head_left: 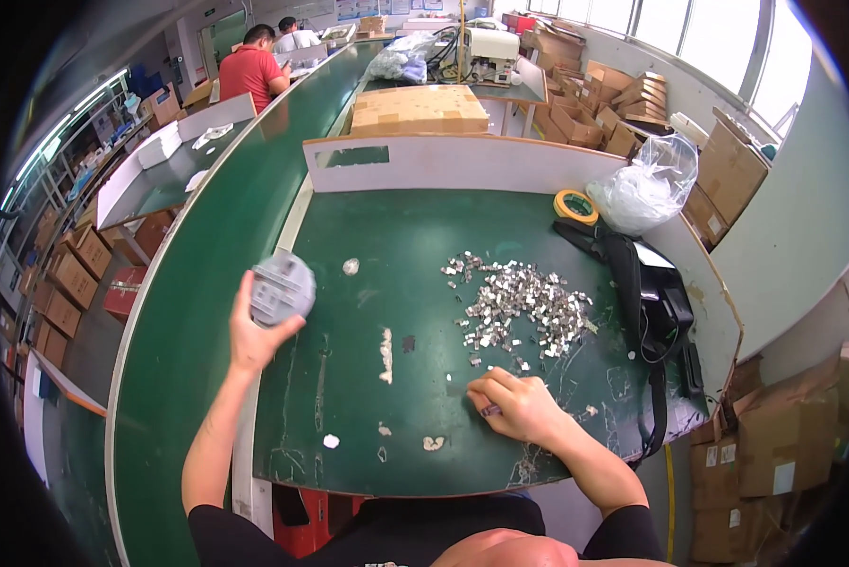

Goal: Assembling small metal pins and components into circular base plates at a factory workbench.

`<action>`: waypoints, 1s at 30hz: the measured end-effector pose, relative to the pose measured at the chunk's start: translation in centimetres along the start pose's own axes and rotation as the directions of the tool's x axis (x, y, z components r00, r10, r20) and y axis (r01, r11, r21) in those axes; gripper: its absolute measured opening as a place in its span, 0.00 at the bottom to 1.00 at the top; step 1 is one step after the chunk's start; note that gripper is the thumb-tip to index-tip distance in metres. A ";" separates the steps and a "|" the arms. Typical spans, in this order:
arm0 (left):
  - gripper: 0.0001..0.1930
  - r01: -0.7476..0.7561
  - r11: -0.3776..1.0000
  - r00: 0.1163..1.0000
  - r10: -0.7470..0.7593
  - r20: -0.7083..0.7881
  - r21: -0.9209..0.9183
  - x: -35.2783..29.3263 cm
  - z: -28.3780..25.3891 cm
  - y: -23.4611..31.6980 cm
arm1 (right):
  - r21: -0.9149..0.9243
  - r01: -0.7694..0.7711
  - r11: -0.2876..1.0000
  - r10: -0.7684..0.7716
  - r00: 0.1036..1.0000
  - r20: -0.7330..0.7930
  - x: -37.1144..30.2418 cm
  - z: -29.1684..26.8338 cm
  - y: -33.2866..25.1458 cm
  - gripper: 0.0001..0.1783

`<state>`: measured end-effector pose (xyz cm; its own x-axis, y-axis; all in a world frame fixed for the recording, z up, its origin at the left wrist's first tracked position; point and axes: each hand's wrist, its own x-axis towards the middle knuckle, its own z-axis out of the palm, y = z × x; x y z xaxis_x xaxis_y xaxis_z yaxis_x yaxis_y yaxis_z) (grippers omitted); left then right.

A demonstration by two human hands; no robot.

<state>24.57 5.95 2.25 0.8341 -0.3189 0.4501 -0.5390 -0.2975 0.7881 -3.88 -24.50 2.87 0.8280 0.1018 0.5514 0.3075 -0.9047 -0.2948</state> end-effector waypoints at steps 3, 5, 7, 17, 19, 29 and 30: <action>0.59 -0.102 0.994 0.964 0.105 0.244 -0.027 -5.6 1.9 6.1 | -0.003 -0.014 1.000 0.014 0.999 -0.048 0.0 -0.6 -0.7 0.07; 0.59 -0.176 0.983 0.910 0.179 0.374 -0.040 -8.7 3.1 8.9 | 0.007 -0.019 1.000 0.020 0.995 -0.098 0.2 -0.8 -1.0 0.08; 0.59 -0.172 0.983 0.880 0.181 0.440 -0.060 -11.4 5.1 10.5 | 0.020 -0.034 0.999 0.036 0.992 -0.121 0.2 -0.9 -1.2 0.08; 0.59 -0.180 0.976 0.894 0.215 0.392 -0.125 -12.5 7.8 13.2 | 0.145 -0.131 0.981 0.170 0.940 -0.297 0.4 -1.4 -0.2 0.09; 0.59 -0.101 0.995 0.910 0.083 0.406 0.023 -10.3 6.3 12.5 | 0.142 -0.185 0.972 0.222 0.924 -0.311 0.4 -1.3 -0.6 0.08; 0.54 0.051 0.903 0.887 -0.237 0.397 0.427 -12.2 3.2 8.4 | 0.241 -0.136 0.961 0.195 0.951 -0.240 0.7 -1.3 -1.3 0.08; 0.53 0.026 0.914 0.919 -0.181 0.350 0.405 -13.0 3.7 8.8 | 0.238 -0.150 0.959 0.207 0.951 -0.232 0.5 -1.4 -1.2 0.08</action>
<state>8.55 4.18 1.76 0.8234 -0.5537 0.1239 -0.5181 -0.6446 0.5622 -4.45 -23.97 4.60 0.7417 -0.1861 0.6443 0.2824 -0.7848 -0.5517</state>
